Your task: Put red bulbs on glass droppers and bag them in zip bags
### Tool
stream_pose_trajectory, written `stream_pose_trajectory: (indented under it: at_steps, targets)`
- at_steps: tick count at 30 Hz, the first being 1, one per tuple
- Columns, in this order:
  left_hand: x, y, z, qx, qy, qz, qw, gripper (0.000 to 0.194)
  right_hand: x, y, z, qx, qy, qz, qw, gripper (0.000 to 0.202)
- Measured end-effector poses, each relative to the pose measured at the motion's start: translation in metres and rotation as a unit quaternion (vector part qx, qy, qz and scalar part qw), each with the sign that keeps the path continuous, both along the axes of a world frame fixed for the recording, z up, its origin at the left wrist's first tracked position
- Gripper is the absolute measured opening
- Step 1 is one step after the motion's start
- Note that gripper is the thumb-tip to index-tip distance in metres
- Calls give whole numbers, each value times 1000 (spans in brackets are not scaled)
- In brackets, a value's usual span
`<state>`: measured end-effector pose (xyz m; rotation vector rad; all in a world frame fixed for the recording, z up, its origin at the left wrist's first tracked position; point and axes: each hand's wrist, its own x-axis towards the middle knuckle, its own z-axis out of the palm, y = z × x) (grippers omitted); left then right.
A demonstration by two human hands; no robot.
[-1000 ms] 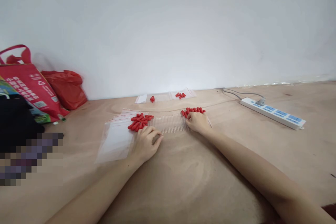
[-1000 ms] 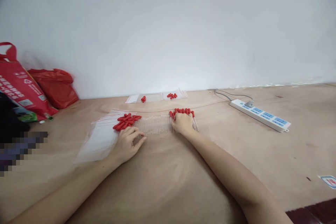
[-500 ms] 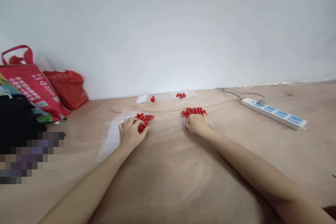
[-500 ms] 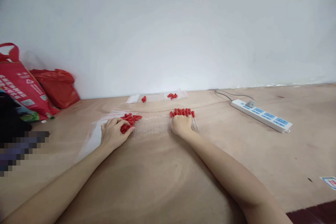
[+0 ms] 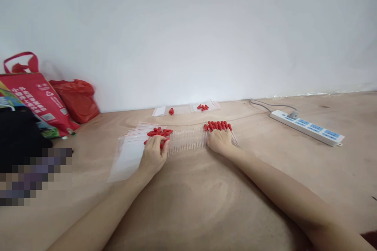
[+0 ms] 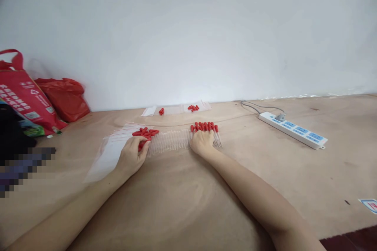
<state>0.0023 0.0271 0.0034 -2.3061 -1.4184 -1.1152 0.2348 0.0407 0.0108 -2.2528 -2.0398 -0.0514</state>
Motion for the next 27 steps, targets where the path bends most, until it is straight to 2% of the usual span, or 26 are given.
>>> stream_pose_trajectory:
  at_steps: [3,5,8,11,15,19,27]
  targets:
    - [10,-9,-6,-80,-87,-77,990,12,5,-4,4,66,14,-3,998,28]
    - [16,-13,-10,-144,-135,-113,974,14,9,-9,5,107,32,32,993,29]
    - [21,-16,-13,-201,-159,-156,954,22,14,-18,-1,140,100,150,974,23]
    - [23,-18,-12,-224,-158,-167,947,23,15,-26,-16,174,175,265,932,21]
    - [24,-19,-11,-241,-163,-157,944,21,11,-35,-34,214,183,334,899,30]
    - [24,-19,-13,-249,-170,-174,937,21,6,-39,-39,202,180,368,889,29]
    - [25,-19,-14,-251,-176,-206,929,22,4,-41,-35,168,181,372,895,27]
